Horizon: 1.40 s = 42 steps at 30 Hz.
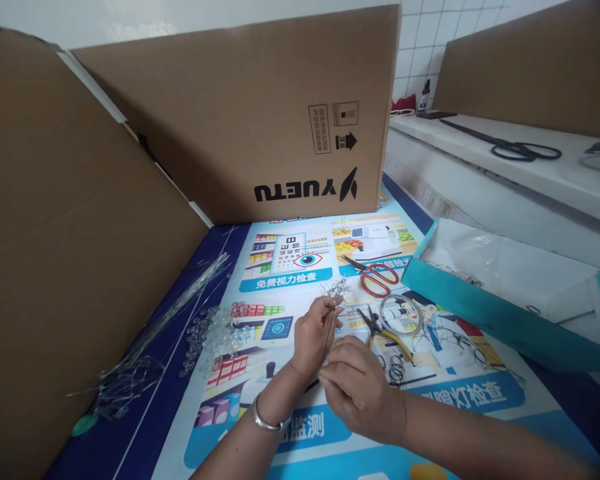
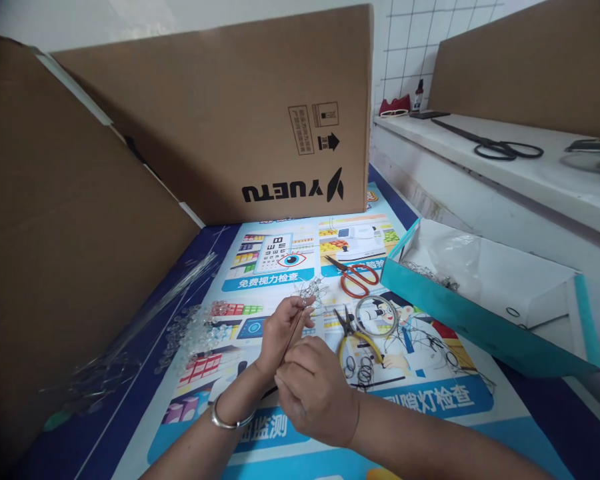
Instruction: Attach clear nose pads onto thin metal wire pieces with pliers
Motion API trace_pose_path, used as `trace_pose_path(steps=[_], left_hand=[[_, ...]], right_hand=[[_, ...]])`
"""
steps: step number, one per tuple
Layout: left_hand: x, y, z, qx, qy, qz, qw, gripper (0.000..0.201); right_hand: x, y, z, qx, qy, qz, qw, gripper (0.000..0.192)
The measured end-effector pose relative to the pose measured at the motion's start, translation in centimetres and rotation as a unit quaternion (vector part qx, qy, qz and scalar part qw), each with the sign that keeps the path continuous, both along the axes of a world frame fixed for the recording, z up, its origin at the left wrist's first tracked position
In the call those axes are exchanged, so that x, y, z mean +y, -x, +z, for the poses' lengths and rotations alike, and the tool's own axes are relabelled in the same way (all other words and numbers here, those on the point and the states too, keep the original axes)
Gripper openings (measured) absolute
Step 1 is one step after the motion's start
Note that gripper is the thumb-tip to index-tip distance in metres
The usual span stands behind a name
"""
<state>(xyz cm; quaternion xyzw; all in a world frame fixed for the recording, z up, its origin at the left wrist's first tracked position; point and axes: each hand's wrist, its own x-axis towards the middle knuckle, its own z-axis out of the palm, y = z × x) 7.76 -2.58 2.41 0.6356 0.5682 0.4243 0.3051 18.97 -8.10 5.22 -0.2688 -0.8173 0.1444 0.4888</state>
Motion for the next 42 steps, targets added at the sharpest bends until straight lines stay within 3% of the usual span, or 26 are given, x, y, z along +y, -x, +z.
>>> trace_pose_path(steps=[13,17,19,22,33,42], left_hand=[[-0.1,-0.1,-0.4,-0.006,0.007,0.008,1.000,0.015],[0.1,0.1,-0.8,-0.031,0.012,-0.004,0.999,0.015],[0.3,0.2,-1.1,-0.058,0.017,-0.014,0.998,0.014],[0.3,0.4,-1.4,-0.091,0.012,-0.036,0.995,0.010],[0.4,0.7,-1.1,-0.075,-0.039,-0.095,0.992,0.025],[0.7,1.1,-0.6,0.019,-0.159,-0.118,0.980,0.029]], right_hand=[[-0.9,0.7,-2.1,-0.053,-0.032,0.026,0.998,0.016],[0.1,0.6,-2.5,0.019,0.074,0.023,0.997,0.011],[1.1,0.2,-2.4,0.087,0.165,-0.008,0.982,0.009],[2.7,-0.6,-2.2,0.146,0.230,-0.049,0.961,0.009],[4.1,-1.5,-2.3,0.174,0.274,-0.055,0.944,0.005],[4.8,-2.1,-2.4,0.236,0.352,-0.056,0.904,0.008]])
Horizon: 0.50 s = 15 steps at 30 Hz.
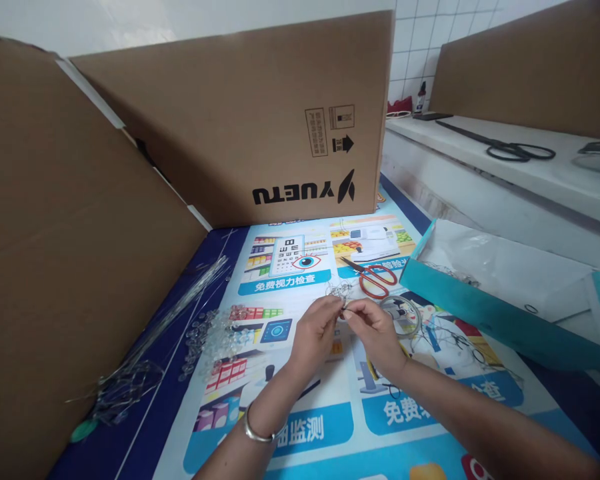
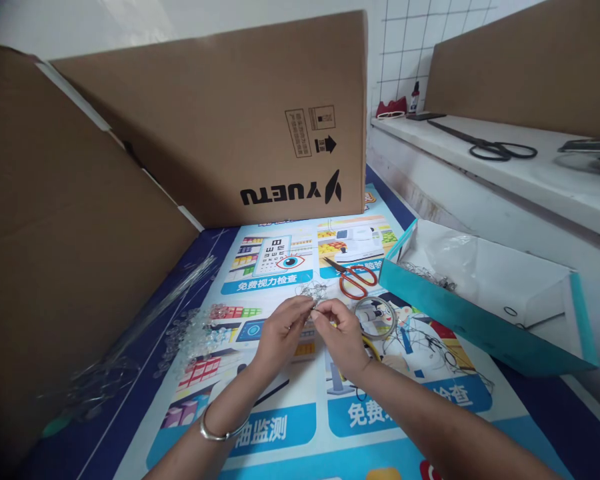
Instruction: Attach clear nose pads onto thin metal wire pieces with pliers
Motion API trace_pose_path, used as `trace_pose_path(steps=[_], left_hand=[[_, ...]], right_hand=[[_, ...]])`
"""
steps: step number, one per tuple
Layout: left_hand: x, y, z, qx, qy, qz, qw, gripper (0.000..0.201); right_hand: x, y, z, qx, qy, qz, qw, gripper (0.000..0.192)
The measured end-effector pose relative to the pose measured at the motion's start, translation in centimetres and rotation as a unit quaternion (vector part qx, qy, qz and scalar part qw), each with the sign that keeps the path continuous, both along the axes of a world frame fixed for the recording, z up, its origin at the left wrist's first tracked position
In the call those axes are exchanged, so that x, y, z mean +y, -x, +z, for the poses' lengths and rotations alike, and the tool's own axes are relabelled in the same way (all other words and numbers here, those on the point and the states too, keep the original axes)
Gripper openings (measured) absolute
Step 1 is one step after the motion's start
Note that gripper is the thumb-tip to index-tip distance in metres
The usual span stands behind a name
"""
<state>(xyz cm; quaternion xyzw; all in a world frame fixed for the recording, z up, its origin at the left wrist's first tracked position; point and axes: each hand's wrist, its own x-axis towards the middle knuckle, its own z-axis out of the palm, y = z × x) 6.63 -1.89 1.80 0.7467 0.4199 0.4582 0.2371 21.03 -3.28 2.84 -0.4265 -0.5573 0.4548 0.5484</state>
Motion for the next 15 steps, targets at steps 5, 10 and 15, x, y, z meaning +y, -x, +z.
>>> trace_pose_path(steps=[5,10,15], left_hand=[[-0.1,-0.2,0.2,-0.012,-0.015,0.041,0.999,0.024],[-0.1,-0.3,0.6,-0.037,0.062,0.063,0.995,0.014],[0.1,0.0,1.3,-0.042,0.091,0.025,0.995,0.015]], right_hand=[[0.1,0.0,-0.2,0.011,0.017,0.001,1.000,0.010],[0.1,0.1,-0.2,0.028,0.020,0.006,0.999,0.011],[-0.2,0.2,0.0,0.023,0.016,0.011,1.000,0.010]])
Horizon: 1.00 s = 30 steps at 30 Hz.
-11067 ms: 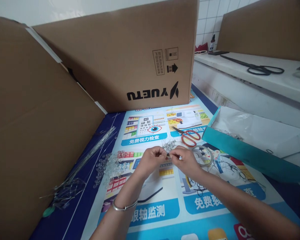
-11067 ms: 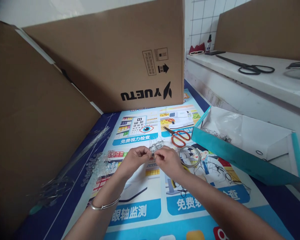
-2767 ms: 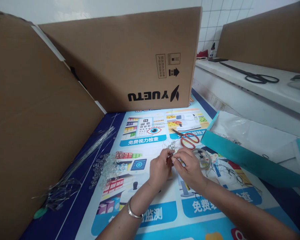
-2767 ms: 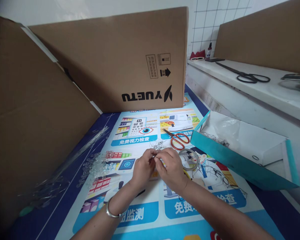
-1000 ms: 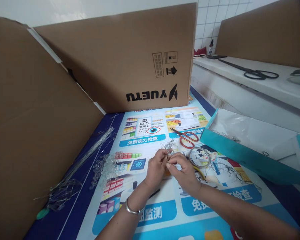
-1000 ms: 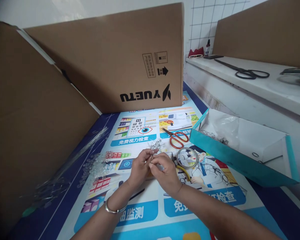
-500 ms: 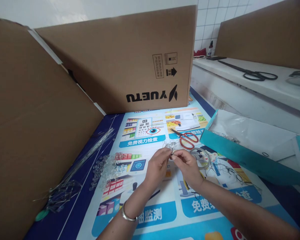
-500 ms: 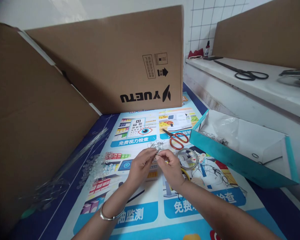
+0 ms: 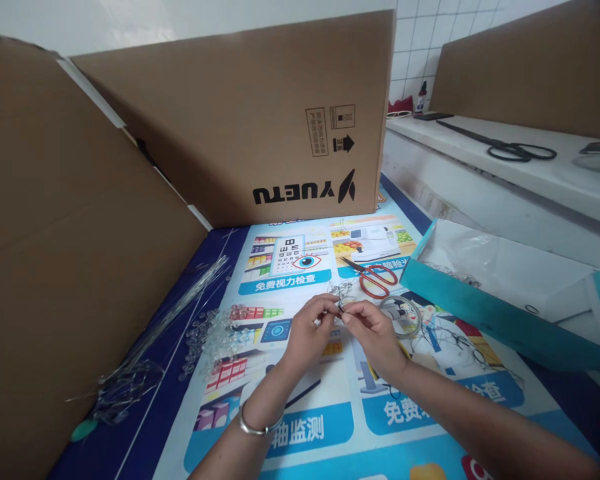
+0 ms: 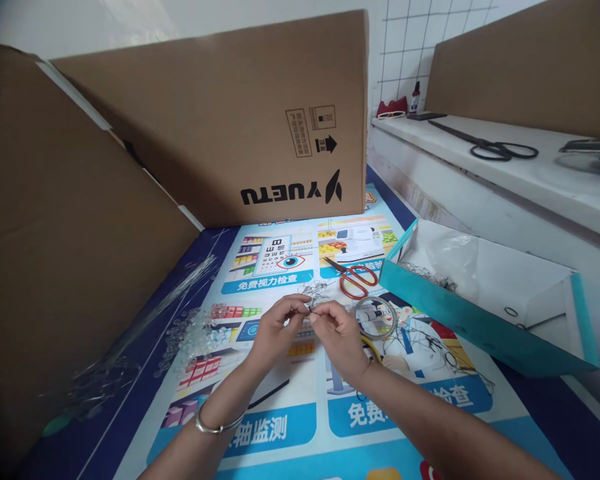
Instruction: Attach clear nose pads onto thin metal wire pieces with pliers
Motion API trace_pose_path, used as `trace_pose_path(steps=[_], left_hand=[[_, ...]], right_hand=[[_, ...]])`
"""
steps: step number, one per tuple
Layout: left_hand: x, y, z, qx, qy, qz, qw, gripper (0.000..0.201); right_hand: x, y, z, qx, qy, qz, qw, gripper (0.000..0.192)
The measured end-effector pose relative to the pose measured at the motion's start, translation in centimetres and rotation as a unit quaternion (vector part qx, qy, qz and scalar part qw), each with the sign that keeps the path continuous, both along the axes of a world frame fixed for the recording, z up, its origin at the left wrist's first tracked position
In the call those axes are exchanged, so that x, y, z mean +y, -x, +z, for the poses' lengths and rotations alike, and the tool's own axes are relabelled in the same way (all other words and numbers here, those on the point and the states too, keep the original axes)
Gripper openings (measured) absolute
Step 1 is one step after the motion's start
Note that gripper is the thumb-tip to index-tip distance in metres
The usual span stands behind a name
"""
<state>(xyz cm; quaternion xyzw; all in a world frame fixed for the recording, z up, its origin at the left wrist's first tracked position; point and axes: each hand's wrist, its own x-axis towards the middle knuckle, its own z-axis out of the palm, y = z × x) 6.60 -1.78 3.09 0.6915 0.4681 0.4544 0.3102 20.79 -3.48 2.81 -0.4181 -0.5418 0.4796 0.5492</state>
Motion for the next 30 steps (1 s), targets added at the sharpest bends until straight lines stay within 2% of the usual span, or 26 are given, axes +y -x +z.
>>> trace_pose_path(steps=[3,6,10,14,17,20,23,27,30], left_hand=[[0.0,0.1,0.5,0.020,-0.007,-0.006,1.000,0.018],[-0.2,0.2,1.2,0.036,0.010,0.014,0.999,0.017],[-0.5,0.2,2.0,0.047,0.072,0.038,0.996,0.020],[-0.5,0.2,1.8,-0.023,0.172,0.049,0.984,0.022],[-0.6,0.2,1.6,-0.103,0.247,0.050,0.962,0.022],[-0.5,0.2,1.6,-0.150,0.283,0.047,0.946,0.020],[-0.4,0.2,1.6,-0.110,0.255,0.052,0.959,0.016],[-0.5,0.4,2.0,0.047,0.088,0.077,0.992,0.014],[-0.6,0.4,2.3,0.096,0.011,0.028,0.995,0.013]], right_hand=[[-0.2,0.1,0.2,-0.018,-0.006,0.010,1.000,0.010],[-0.4,0.1,0.4,-0.043,-0.018,0.023,0.999,0.010],[-0.4,0.0,0.3,-0.119,-0.091,0.017,0.989,0.009],[-0.4,-0.2,0.0,-0.184,-0.164,0.001,0.969,0.012],[-0.3,-0.3,-0.2,-0.217,-0.185,0.016,0.958,0.014],[0.0,-0.4,-0.2,-0.218,-0.185,0.013,0.958,0.015],[0.4,-0.5,-0.2,-0.215,-0.181,-0.002,0.960,0.013],[0.7,-0.7,-0.1,-0.234,-0.213,-0.001,0.949,0.015],[0.8,-0.9,-0.2,-0.225,-0.226,0.001,0.948,0.015]])
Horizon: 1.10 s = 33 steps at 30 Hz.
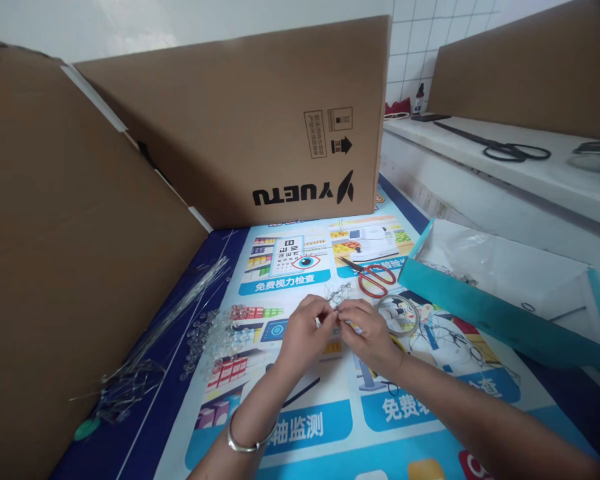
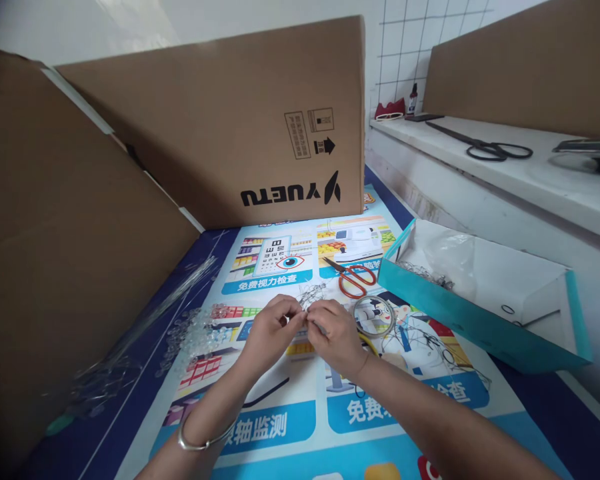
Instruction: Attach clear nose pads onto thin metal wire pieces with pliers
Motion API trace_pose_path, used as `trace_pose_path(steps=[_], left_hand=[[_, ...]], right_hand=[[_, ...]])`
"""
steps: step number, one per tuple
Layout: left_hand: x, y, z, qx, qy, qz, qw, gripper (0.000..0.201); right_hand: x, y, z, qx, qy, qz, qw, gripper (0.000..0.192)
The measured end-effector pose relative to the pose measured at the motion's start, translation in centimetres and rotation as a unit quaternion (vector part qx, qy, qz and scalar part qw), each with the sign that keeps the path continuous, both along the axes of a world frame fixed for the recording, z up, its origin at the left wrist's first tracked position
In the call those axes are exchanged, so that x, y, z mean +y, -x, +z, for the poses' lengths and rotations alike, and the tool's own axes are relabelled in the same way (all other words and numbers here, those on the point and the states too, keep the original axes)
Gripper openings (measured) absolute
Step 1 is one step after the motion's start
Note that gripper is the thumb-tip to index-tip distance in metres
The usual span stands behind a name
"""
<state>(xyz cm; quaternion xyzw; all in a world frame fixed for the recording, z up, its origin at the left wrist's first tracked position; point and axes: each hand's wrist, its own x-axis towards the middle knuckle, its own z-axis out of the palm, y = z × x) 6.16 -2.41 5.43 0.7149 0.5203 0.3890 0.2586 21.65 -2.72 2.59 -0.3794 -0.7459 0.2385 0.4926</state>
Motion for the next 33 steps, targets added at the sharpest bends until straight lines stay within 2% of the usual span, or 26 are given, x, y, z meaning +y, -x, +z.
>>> trace_pose_path(steps=[2,5,9,12,16,21,26,33], left_hand=[[0.0,0.1,0.1,-0.010,-0.001,-0.043,0.999,0.013],[0.2,0.2,-0.2,-0.033,0.027,-0.073,0.996,0.012],[0.3,0.3,-0.9,-0.019,0.062,-0.042,0.997,0.015],[0.4,0.3,-1.2,0.018,0.037,-0.021,0.999,0.017],[0.5,0.3,-1.4,0.032,-0.022,-0.039,0.998,0.018],[0.4,0.3,-1.7,0.058,-0.054,-0.046,0.996,0.019],[0.1,0.1,-2.1,0.097,-0.089,-0.013,0.991,0.015],[-0.2,-0.2,-2.1,0.140,-0.111,-0.008,0.984,0.012]], right_hand=[[0.0,0.0,0.0,0.017,0.016,0.004,1.000,0.013],[0.0,0.0,0.2,0.051,0.061,0.008,0.997,0.009],[-0.2,-0.1,0.6,0.076,0.125,0.004,0.989,0.009],[-0.3,-0.1,0.8,0.108,0.169,-0.008,0.980,0.011],[-0.3,0.1,0.7,0.182,0.218,-0.013,0.959,0.013],[-0.1,0.2,0.6,0.233,0.253,-0.013,0.939,0.017],[0.1,0.2,1.0,0.267,0.292,-0.005,0.918,0.020],[0.7,-0.3,1.6,0.254,0.257,-0.019,0.932,0.017]])
